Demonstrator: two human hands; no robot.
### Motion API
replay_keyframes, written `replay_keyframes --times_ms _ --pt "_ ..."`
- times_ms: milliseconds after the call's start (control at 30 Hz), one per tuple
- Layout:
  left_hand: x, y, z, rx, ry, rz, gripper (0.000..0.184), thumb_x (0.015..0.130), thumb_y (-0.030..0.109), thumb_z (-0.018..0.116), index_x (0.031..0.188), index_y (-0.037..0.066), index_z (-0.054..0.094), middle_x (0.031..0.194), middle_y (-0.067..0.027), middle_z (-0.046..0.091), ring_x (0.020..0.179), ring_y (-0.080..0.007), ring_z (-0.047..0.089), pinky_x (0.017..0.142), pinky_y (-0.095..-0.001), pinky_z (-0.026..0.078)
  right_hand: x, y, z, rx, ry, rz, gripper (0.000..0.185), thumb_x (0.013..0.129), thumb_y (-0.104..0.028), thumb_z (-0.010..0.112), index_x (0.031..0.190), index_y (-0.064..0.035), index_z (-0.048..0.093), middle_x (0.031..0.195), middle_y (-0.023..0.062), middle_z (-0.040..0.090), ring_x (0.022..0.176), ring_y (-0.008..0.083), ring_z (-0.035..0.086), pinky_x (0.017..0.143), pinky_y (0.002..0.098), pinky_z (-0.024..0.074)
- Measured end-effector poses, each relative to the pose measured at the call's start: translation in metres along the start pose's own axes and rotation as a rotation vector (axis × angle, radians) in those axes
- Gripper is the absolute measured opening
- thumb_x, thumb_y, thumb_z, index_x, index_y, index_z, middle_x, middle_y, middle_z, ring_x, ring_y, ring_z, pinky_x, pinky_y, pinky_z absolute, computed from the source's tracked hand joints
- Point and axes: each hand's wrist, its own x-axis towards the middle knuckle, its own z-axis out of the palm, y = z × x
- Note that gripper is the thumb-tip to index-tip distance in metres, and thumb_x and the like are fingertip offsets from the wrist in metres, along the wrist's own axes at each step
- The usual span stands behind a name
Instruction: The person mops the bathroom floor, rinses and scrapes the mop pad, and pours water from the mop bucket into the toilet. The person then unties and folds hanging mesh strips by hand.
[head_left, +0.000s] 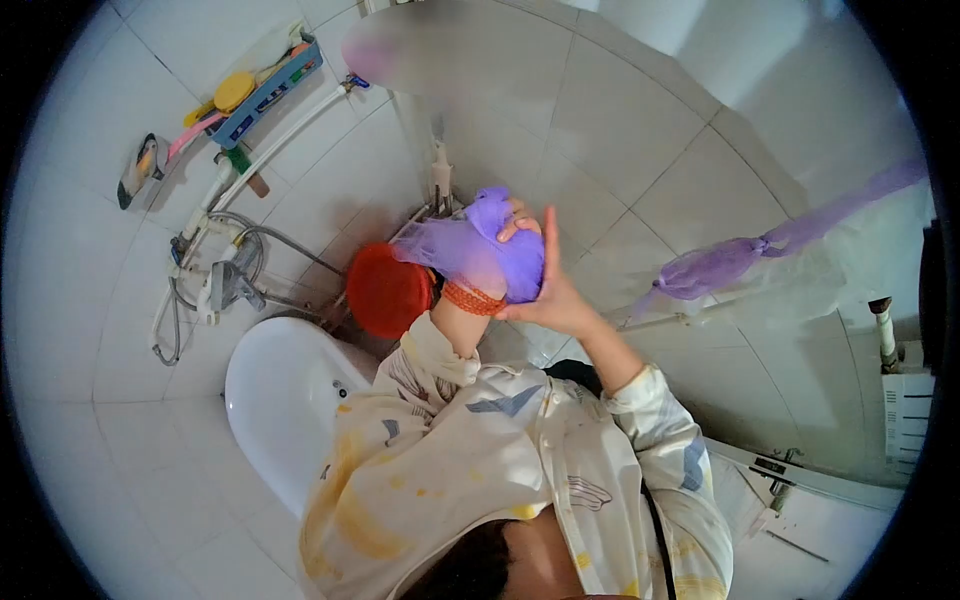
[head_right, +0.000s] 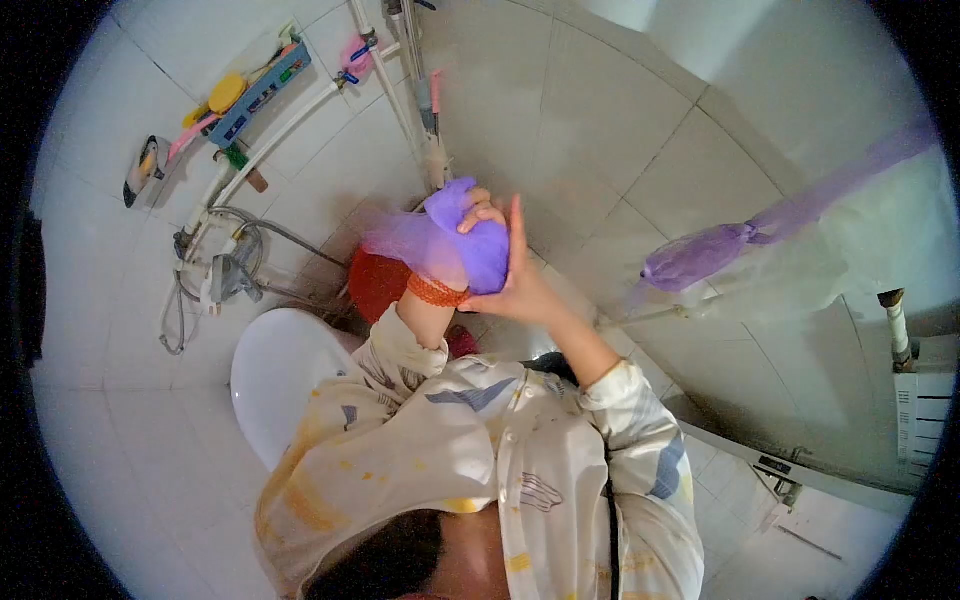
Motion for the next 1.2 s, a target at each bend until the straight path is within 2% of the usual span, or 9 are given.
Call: replay_keyframes --times_ms 167,267,367,433,600,733,833,1000,1200 --pt "-0.013 0.030 0.000 0.051 -0.011 0.157 0.013 0.088 0.015 0.042 0.088 0.006 0.052 0.083 -0.0059 0.052 0.065 -0.0158 0.049 0.081 -0.0309 0.037 -0.008 0.016 -0.008 0.438 -0.258 0.615 0.069 0.070 -0.017 0.069 0.129 -0.0026 0.037 0.101 0.0090 0.054 0.094 0.0190 0.056 0.086 0.0332 0.0427" --pt "-0.039 0.050 0.036 1.781 0.717 -0.107 0.022 0.086 0.017 0.049 0.103 0.004 0.049 0.102 -0.0102 0.052 0.089 -0.0174 0.054 0.090 -0.0357 0.036 0.009 0.037 -0.028 0.037 -0.107 0.793 0.032 0.074 -0.015 0.057 0.104 -0.0034 0.057 0.073 0.0023 0.056 0.073 0.0114 0.059 0.068 0.0295 0.0468" --pt "-0.052 0.081 -0.002 1.167 1.007 0.296 0.048 0.087 0.016 0.054 0.129 0.002 0.035 0.127 -0.0136 0.042 0.114 -0.0205 0.044 0.101 -0.0323 0.029 0.013 0.100 -0.043 -0.213 -0.114 0.834 0.023 0.076 -0.019 0.052 0.088 -0.0018 0.061 0.067 0.0079 0.058 0.072 0.0170 0.060 0.064 0.0333 0.0462" --pt "-0.059 0.087 -0.015 1.731 0.637 0.636 0.057 0.083 0.013 0.057 0.132 0.003 0.031 0.132 -0.0129 0.037 0.123 -0.0225 0.035 0.102 -0.0362 0.026 0.021 0.106 -0.040 -0.644 -0.171 0.648 0.023 0.075 -0.020 0.053 0.086 -0.0006 0.060 0.072 0.0162 0.061 0.068 0.0260 0.060 0.063 0.0372 0.0459" --pt "-0.056 0.034 0.031 2.789 -0.267 0.041 0.091 0.063 0.033 0.075 0.138 0.015 0.026 0.130 -0.0144 0.044 0.124 -0.0277 0.036 0.108 -0.0455 0.010 0.058 0.040 -0.009 -0.777 -0.831 0.355 0.025 0.071 -0.018 0.057 0.089 -0.0004 0.059 0.078 0.0200 0.061 0.070 0.0309 0.059 0.064 0.0382 0.0457" --pt "-0.055 0.052 0.030 2.299 0.211 -0.192 0.075 0.067 0.030 0.073 0.129 0.009 0.038 0.086 -0.0127 0.062 0.078 -0.0291 0.061 0.080 -0.0402 0.045 0.092 0.016 0.000 -0.447 -0.997 0.259 0.025 0.068 -0.012 0.060 0.091 -0.0017 0.058 0.075 0.0163 0.060 0.068 0.0239 0.058 0.064 0.0341 0.0455" --pt "-0.060 0.091 0.026 2.484 0.127 -0.060 0.050 0.071 0.026 0.071 0.111 0.006 0.050 0.075 -0.0151 0.060 0.069 -0.0286 0.060 0.060 -0.0350 0.045 0.119 0.022 0.002 -0.360 -0.738 0.289 0.025 0.071 -0.007 0.060 0.095 -0.0032 0.056 0.078 0.0079 0.058 0.070 0.0157 0.055 0.065 0.0290 0.0449" --pt "-0.054 0.115 0.028 1.721 0.359 0.213 0.043 0.081 0.033 0.064 0.107 0.001 0.049 0.092 -0.0035 0.053 0.085 -0.0099 0.049 0.073 -0.0261 0.043 0.144 0.035 0.046 0.087 -0.329 0.458 0.022 0.077 -0.002 0.052 0.099 -0.0036 0.053 0.086 0.0009 0.056 0.079 0.0104 0.053 0.070 0.0242 0.0438" --pt "-0.043 0.138 0.038 1.743 0.324 0.594 0.089 0.074 0.041 0.070 0.132 0.001 0.017 0.122 -0.0144 0.037 0.114 -0.0227 0.038 0.097 -0.0351 0.032 0.161 0.037 0.140 0.705 0.148 0.484 0.024 0.083 -0.005 0.039 0.106 -0.0064 0.047 0.094 0.0053 0.054 0.085 0.0149 0.053 0.076 0.0257 0.0446"
